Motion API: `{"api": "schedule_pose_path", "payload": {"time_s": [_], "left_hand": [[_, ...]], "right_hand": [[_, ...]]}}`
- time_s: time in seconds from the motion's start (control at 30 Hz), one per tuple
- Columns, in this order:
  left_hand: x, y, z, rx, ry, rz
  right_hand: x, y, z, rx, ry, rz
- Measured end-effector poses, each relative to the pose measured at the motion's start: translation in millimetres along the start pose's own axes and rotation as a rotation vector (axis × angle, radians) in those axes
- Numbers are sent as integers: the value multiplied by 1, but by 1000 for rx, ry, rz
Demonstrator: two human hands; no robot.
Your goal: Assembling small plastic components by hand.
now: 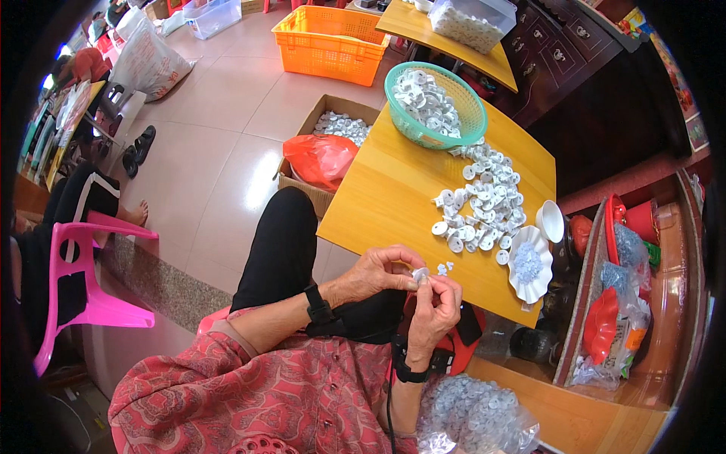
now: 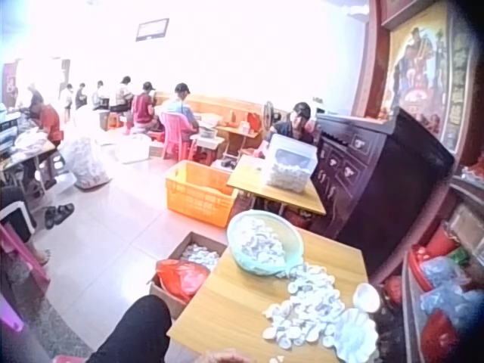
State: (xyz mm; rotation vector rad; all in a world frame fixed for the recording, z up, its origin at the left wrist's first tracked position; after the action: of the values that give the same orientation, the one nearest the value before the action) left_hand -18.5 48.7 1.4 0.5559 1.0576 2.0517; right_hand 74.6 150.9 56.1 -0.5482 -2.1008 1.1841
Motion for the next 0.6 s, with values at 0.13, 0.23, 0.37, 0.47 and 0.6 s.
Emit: {"api": "schedule_pose_path", "payload": {"time_s": [0.13,0.23,0.37,0.47,0.6], "left_hand": [[0,-4,-4,-10,-14,18],[0,-7,-6,-37,-15,-20],[0,-6,-7,-26,-26,0],[0,-2,-4,5,-12,20],[0,-2,-5,16,8,4]], "right_hand": [[2,-3,1,18,-52,27],[1,-1,2,6,-59,1],[1,-2,2,-4,-63,10],[0,5,3,31,-65,22],[0,13,4,131,-79,129]]}}
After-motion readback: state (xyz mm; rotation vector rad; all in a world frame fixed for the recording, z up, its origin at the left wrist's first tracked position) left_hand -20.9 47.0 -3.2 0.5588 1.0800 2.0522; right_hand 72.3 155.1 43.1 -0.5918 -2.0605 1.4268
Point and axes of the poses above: each hand's wrist, its own x-axis towards the middle knuckle, its own z-axis out of the palm, y = z × x, the point moved 5 cm from there along x, towards the middle knuckle, and after that the axes turned 1 degree about -y, right-handed, at the moved point
